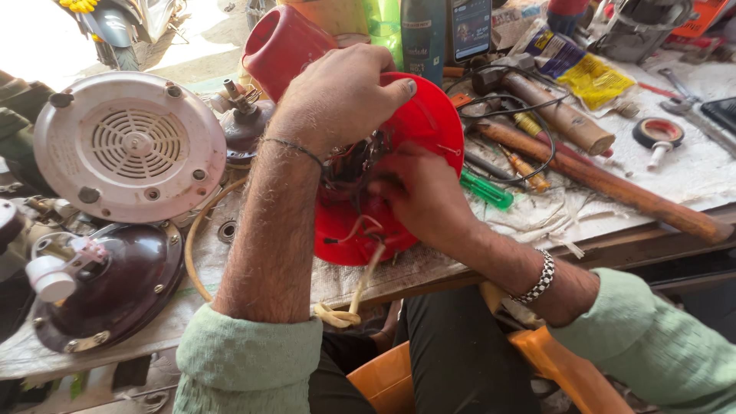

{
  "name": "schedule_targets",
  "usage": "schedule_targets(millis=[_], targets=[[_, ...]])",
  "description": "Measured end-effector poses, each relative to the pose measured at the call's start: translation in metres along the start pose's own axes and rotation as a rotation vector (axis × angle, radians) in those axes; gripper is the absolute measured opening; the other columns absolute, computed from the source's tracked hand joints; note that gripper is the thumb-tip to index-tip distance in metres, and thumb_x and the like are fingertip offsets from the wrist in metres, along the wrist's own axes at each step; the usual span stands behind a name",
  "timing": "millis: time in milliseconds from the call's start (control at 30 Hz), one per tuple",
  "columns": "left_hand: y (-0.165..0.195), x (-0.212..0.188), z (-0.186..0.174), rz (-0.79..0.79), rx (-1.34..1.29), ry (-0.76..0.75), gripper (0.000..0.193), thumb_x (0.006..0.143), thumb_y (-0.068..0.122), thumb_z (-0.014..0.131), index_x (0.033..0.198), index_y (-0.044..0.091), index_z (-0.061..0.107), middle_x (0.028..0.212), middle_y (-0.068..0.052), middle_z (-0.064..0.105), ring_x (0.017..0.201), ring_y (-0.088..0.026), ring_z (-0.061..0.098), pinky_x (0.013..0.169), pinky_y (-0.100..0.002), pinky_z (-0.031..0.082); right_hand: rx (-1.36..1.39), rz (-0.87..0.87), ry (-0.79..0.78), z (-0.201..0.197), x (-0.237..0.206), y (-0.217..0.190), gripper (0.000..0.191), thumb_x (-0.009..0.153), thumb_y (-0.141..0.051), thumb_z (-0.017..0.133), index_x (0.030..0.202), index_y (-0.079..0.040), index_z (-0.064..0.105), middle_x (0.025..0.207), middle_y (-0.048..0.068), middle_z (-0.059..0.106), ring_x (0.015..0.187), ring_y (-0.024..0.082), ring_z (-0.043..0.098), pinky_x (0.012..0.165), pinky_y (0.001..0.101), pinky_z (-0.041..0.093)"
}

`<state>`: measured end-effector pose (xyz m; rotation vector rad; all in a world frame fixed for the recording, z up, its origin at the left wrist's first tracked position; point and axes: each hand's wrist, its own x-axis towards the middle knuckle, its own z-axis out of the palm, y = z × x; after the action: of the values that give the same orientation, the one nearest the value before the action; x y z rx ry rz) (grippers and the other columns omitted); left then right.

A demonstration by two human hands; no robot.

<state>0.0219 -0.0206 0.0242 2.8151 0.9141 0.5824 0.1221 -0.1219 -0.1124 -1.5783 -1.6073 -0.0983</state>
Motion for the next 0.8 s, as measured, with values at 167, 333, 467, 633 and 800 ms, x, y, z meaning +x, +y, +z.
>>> schedule_targets(millis=[167, 333, 467, 633, 800], targets=[[-0.005, -0.008, -0.006, 0.023, -0.089, -0.004, 0.043, 0.092, 0.046, 0.063, 0.114, 0.011, 0.072, 0.105, -0.017, 0.075, 0.104, -0.036, 0.070, 0.091, -0.049, 0.052, -0.043, 0.060, -0.292, -0.013, 0.024, 0.002, 0.021, 0.079, -0.025, 0.083, 0.091, -0.009, 0.079, 0.089, 0.015, 0.072, 0.084, 0.035, 0.072, 0.074, 0.0450, 0.057], [-0.004, -0.002, -0.004, -0.018, -0.046, -0.030, 0.045, 0.091, 0.048, 0.063, 0.113, 0.010, 0.072, 0.106, -0.018, 0.074, 0.104, -0.036, 0.070, 0.091, -0.050, 0.052, 0.195, 0.085, -0.518, -0.027, 0.046, 0.015, 0.025, 0.080, -0.027, 0.081, 0.097, -0.008, 0.080, 0.084, 0.012, 0.078, 0.077, 0.021, 0.077, 0.073, 0.0373, 0.060], [-0.005, 0.000, -0.004, -0.005, -0.052, -0.026, 0.045, 0.091, 0.048, 0.063, 0.114, 0.011, 0.072, 0.106, -0.017, 0.074, 0.104, -0.037, 0.070, 0.090, -0.050, 0.052, 0.218, -0.014, -0.492, -0.025, 0.048, 0.012, 0.028, 0.084, -0.027, 0.080, 0.102, -0.006, 0.079, 0.087, 0.011, 0.077, 0.081, 0.017, 0.075, 0.074, 0.0350, 0.058], [-0.006, -0.001, -0.004, -0.006, -0.054, -0.034, 0.045, 0.092, 0.048, 0.063, 0.116, 0.012, 0.072, 0.107, -0.017, 0.075, 0.104, -0.036, 0.070, 0.091, -0.050, 0.053, 0.290, 0.129, -0.608, -0.028, 0.056, 0.012, 0.023, 0.096, -0.024, 0.067, 0.106, -0.005, 0.075, 0.091, 0.009, 0.079, 0.087, 0.018, 0.076, 0.078, 0.0341, 0.061], [-0.004, 0.001, -0.005, -0.038, -0.042, -0.059, 0.045, 0.092, 0.049, 0.062, 0.118, 0.013, 0.071, 0.109, -0.015, 0.074, 0.105, -0.034, 0.070, 0.091, -0.049, 0.053, 0.337, -0.168, -0.559, -0.033, 0.057, 0.021, 0.027, 0.089, -0.003, 0.059, 0.113, -0.004, 0.072, 0.107, 0.009, 0.077, 0.105, 0.020, 0.074, 0.091, 0.0346, 0.059]])
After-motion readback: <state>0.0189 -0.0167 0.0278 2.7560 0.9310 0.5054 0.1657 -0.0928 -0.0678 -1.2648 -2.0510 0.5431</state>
